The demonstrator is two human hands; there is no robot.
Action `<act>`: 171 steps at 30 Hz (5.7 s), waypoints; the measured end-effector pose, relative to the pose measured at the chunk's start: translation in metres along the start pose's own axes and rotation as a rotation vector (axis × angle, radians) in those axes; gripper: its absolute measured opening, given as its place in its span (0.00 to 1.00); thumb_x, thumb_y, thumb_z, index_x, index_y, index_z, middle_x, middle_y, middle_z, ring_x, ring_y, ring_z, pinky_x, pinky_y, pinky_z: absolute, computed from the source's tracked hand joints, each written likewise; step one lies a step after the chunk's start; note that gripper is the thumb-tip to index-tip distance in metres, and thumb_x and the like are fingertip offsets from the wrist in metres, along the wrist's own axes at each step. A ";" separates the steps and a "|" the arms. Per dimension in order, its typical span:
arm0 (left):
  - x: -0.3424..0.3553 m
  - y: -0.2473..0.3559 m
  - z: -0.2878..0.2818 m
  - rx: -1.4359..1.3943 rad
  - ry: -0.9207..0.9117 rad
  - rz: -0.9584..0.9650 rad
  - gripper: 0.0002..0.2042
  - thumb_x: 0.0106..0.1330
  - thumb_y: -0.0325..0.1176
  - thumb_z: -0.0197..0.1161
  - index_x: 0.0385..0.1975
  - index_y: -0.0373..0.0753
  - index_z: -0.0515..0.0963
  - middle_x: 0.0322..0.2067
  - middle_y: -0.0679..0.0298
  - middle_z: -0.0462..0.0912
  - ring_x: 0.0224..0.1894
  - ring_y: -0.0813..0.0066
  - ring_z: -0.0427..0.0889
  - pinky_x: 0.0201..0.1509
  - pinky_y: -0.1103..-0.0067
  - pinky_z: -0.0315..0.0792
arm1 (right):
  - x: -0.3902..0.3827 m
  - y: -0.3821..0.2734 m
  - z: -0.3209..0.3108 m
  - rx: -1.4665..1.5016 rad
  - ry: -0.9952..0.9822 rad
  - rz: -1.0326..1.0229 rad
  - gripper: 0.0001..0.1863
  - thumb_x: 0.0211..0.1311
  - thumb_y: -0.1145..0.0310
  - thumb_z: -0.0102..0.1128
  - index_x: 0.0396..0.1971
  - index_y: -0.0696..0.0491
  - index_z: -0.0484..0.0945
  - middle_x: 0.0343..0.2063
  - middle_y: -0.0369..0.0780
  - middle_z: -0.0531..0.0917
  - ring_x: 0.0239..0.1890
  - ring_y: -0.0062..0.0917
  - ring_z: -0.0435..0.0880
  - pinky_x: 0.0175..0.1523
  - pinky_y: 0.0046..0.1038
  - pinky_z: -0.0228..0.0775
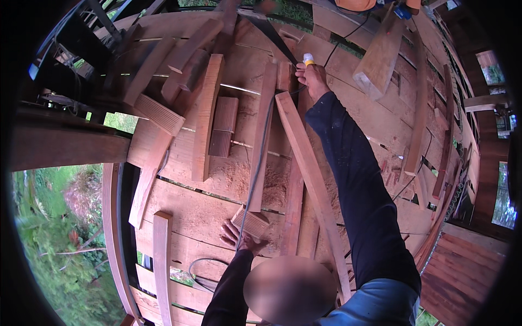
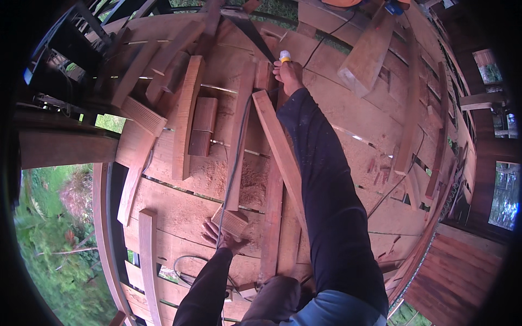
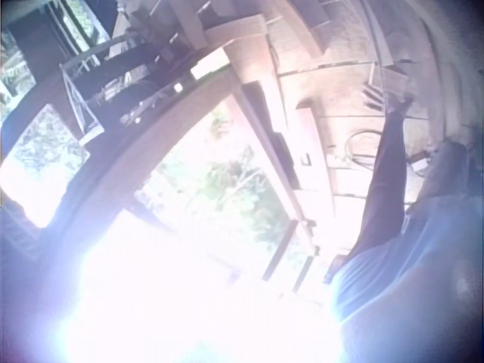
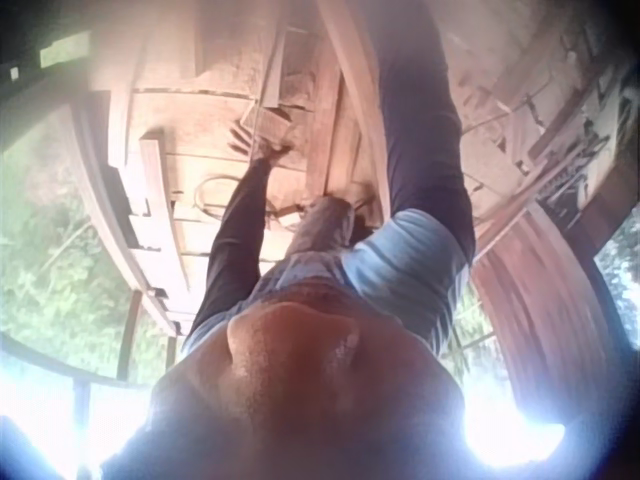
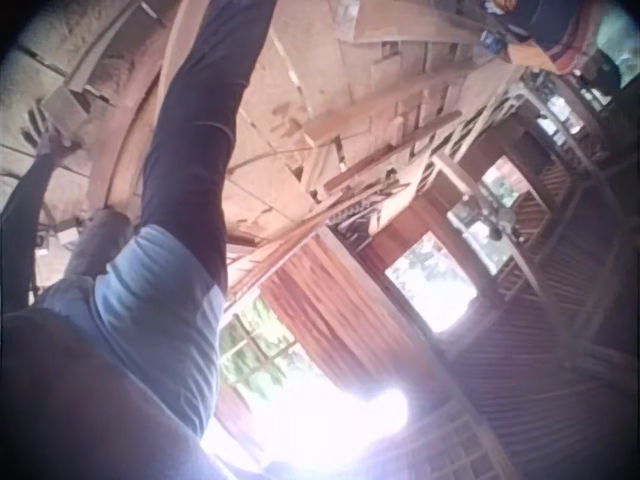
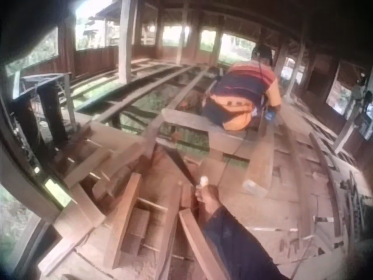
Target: The person measures a wooden plank with a tape measure and marks it with a pencil. They then use a try square to draw a straight line across the plank and pick up a hand saw.
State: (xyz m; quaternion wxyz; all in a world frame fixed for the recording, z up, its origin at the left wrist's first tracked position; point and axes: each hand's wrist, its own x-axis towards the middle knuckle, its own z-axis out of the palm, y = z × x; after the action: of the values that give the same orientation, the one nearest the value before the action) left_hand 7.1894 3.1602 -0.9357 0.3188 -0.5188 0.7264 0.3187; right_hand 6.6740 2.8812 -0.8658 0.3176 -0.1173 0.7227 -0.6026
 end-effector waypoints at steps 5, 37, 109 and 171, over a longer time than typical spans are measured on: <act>0.001 0.003 -0.002 -0.001 0.040 -0.041 0.71 0.37 0.72 0.72 0.75 0.34 0.38 0.72 0.37 0.25 0.73 0.39 0.19 0.70 0.43 0.24 | -0.029 -0.009 0.027 0.197 0.056 -0.115 0.11 0.67 0.75 0.50 0.37 0.60 0.82 0.26 0.36 0.85 0.22 0.16 0.82 0.27 0.16 0.73; 0.048 -0.046 0.066 -0.215 0.213 0.288 0.60 0.35 0.64 0.79 0.70 0.35 0.61 0.72 0.37 0.50 0.75 0.39 0.40 0.77 0.62 0.42 | -0.271 -0.020 -0.032 0.384 -0.382 0.008 0.11 0.72 0.68 0.50 0.41 0.56 0.81 0.18 0.31 0.75 0.15 0.12 0.68 0.17 0.18 0.57; 0.085 -0.032 0.076 0.017 0.325 0.422 0.51 0.55 0.61 0.69 0.70 0.35 0.51 0.67 0.51 0.62 0.69 0.58 0.57 0.71 0.67 0.58 | -0.965 0.165 -0.463 -0.037 0.298 -0.074 0.10 0.62 0.68 0.69 0.34 0.59 0.81 0.23 0.29 0.76 0.25 0.11 0.70 0.28 0.22 0.63; -0.710 0.182 0.467 -0.273 -1.152 1.436 0.14 0.70 0.42 0.65 0.37 0.35 0.81 0.33 0.67 0.84 0.35 0.82 0.82 0.42 0.83 0.75 | -1.383 0.362 -0.476 0.577 0.653 -0.150 0.19 0.57 0.73 0.74 0.46 0.60 0.79 0.40 0.35 0.85 0.42 0.18 0.83 0.50 0.24 0.76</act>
State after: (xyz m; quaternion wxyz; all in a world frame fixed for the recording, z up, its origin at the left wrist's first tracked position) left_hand 7.2603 3.9693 -0.6250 0.2925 0.2601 0.5593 0.7307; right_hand 7.5308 4.1134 -0.7347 0.0477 0.1206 0.5768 -0.8065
